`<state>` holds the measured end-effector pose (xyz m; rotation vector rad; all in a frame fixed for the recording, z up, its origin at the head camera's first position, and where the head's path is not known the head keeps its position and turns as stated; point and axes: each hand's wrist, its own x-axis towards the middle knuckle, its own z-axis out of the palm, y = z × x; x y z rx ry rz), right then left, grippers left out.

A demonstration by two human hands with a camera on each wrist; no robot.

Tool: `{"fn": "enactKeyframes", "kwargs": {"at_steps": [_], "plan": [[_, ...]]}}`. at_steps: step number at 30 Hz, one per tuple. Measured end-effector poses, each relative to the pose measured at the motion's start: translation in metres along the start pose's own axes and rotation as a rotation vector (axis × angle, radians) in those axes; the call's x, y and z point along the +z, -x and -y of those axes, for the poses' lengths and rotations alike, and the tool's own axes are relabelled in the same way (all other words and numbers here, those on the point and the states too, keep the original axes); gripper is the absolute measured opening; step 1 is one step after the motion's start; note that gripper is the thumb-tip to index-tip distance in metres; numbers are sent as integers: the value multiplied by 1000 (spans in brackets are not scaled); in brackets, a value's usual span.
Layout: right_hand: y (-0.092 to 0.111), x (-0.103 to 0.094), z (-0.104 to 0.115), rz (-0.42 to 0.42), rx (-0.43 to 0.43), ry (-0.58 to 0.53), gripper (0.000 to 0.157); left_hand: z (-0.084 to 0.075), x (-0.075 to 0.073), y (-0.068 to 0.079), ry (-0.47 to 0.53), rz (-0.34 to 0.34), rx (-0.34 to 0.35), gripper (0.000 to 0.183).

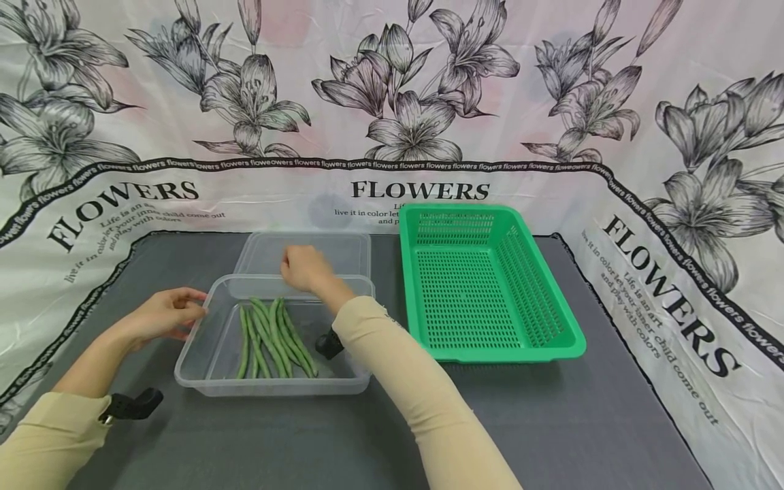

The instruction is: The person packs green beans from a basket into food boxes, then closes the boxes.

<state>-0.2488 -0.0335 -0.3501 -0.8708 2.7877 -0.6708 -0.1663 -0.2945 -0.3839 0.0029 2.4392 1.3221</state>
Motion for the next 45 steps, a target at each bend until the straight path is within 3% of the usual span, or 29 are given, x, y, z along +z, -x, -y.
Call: {"fn": "enactKeyframes", "kwargs": {"at_steps": [9,14,18,24,27,33,39,45], "plan": [[-4,-14,-31,-35,32,28,21,-6,-12,-5,-75,60,14,52],[-4,-25,-50,-55,69,41,22,-10,-24,-10,-117,40,12,54],[-4,-33,-65,-46,100,60,24,-14,-31,-14,-132,-13,22,53],[-1,-39,-83,3,143,53,30,-18,-38,-23,-160,-181,49,48],[2,-39,-93,60,189,37,35,-18,-40,-28,-167,-203,49,50],[3,-33,-109,182,264,-30,45,-12,-40,-35,-206,-116,72,59],[7,-29,-115,276,292,-51,48,-2,-39,-46,-212,-8,51,68],[10,-24,-122,345,312,-39,50,2,-37,-53,-194,17,77,73]]}}
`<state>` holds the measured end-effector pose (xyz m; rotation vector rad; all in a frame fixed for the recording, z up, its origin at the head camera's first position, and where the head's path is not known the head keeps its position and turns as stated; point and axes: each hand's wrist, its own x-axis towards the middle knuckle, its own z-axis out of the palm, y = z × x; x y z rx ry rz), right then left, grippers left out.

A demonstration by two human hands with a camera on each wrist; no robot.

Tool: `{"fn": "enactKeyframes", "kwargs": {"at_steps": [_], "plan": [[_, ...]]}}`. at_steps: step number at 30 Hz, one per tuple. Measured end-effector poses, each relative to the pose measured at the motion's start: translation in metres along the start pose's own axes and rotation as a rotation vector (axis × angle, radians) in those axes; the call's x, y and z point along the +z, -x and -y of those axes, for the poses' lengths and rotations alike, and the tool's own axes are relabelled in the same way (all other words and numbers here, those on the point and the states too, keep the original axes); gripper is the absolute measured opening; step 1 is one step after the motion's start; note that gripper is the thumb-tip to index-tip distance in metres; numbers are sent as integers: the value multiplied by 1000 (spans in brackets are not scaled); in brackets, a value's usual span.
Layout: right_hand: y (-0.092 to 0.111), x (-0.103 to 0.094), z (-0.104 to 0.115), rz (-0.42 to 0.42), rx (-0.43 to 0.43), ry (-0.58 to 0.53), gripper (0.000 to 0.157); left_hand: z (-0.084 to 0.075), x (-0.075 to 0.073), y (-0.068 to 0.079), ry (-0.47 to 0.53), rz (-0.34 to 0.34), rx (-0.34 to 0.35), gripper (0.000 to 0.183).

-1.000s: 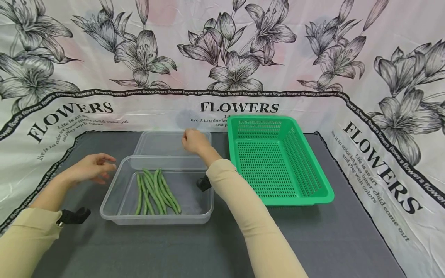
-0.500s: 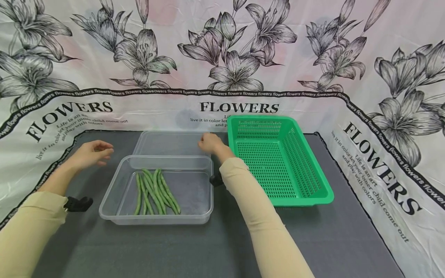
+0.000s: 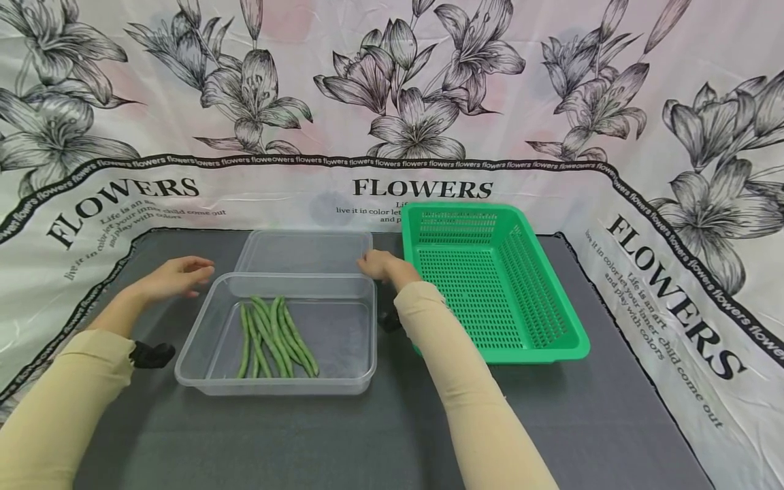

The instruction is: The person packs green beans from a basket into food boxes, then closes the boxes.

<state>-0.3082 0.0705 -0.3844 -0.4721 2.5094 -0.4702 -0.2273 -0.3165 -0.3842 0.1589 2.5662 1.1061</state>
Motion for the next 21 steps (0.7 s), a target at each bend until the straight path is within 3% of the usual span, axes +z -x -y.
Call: {"fn": "enactKeyframes", "kwargs": {"at_steps": [9,16,21], "plan": [[3,2,-2,28,40,-118,56,-10,5,-6,99,86,-67,69],[-16,6,-13,60,62,-211,62,-3,8,-13,193,144,-68,82],[-15,7,-12,68,53,-243,62,3,10,-16,215,185,-63,86]]}}
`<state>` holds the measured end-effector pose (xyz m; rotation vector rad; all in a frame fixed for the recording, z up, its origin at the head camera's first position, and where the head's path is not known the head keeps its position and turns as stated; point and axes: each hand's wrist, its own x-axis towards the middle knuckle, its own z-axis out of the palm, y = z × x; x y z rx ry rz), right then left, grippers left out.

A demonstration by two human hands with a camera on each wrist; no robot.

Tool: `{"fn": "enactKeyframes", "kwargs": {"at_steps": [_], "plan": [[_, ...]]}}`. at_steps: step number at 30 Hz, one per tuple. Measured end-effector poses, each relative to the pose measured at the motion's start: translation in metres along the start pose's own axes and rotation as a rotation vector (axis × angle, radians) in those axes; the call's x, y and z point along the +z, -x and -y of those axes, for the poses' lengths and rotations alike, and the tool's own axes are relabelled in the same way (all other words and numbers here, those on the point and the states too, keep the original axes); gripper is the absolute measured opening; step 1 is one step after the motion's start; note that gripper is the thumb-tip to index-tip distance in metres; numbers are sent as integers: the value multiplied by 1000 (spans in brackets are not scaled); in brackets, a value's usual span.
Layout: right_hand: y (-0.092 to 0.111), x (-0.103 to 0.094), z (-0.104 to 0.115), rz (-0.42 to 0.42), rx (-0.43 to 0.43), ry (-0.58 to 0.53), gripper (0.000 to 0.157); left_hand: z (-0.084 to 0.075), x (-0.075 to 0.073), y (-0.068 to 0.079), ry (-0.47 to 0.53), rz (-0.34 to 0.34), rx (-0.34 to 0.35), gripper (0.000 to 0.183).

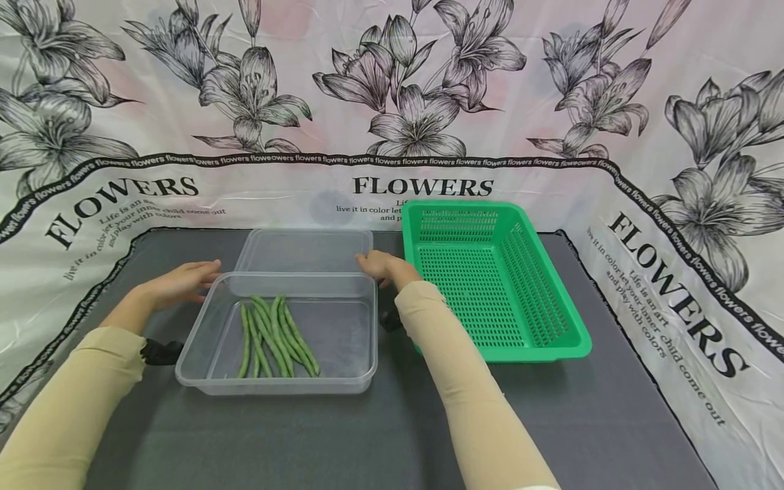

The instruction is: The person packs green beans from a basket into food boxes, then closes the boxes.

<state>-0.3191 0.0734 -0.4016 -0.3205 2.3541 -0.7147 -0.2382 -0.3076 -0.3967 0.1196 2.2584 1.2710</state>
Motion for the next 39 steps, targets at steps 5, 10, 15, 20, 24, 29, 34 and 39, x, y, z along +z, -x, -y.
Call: {"fn": "enactKeyframes", "kwargs": {"at_steps": [5,10,15,20,24,29,34,39], "plan": [[15,1,8,7,-4,-23,57,5,3,-4,-6,7,-18,88],[19,3,9,5,-8,-42,58,3,7,-4,-5,-1,-24,88],[20,2,9,9,-6,-113,59,-1,8,-5,4,12,-26,88],[22,-1,9,17,-12,-165,60,-1,7,-7,20,20,-32,90],[21,-2,11,17,-22,-198,61,2,4,-9,45,17,-21,88],[23,-1,16,-6,-23,-225,60,4,2,-10,76,13,-12,85],[32,0,24,-24,-50,-253,59,6,2,-7,94,-20,-13,87],[32,-1,27,-61,-72,-295,58,5,-2,-1,120,-63,3,88]]}}
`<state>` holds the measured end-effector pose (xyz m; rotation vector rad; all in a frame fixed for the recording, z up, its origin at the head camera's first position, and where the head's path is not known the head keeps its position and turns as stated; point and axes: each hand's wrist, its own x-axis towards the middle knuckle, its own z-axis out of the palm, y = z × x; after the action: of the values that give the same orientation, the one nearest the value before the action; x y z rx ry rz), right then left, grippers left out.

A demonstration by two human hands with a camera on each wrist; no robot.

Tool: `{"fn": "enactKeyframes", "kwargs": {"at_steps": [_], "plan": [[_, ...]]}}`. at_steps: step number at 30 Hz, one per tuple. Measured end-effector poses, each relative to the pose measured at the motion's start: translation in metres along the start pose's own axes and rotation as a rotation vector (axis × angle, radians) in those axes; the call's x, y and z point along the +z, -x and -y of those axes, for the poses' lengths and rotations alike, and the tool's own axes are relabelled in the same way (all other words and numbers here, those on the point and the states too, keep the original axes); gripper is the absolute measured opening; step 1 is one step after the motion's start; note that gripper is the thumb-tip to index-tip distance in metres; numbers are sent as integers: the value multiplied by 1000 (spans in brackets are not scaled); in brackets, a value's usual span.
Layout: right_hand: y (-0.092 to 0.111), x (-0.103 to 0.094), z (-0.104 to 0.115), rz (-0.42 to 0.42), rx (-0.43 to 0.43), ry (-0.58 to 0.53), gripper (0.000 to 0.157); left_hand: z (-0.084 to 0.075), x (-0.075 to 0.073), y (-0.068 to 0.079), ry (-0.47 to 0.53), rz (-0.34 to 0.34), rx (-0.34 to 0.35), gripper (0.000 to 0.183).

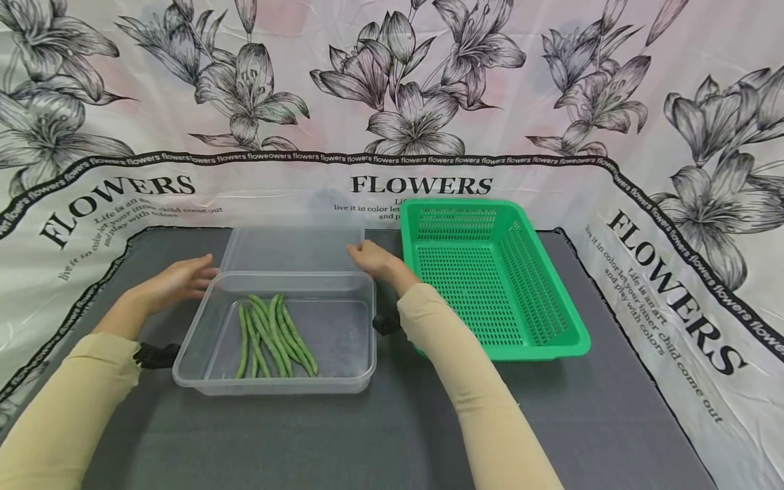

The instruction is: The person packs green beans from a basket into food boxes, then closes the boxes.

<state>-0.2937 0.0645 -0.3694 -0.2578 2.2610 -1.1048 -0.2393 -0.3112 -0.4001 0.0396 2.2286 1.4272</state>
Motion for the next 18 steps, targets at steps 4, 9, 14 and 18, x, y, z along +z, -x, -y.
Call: {"fn": "enactKeyframes", "kwargs": {"at_steps": [4,9,14,18], "plan": [[-5,1,-1,-64,-49,-49,58,-4,-4,5,29,-41,17,87],[-7,2,2,-163,-66,-89,65,-10,-8,13,78,-76,55,86],[-6,1,4,-262,-102,-63,70,-18,-10,23,94,-100,80,87],[-4,-3,5,-333,-156,-83,68,-27,-11,28,89,-117,92,86]]}}
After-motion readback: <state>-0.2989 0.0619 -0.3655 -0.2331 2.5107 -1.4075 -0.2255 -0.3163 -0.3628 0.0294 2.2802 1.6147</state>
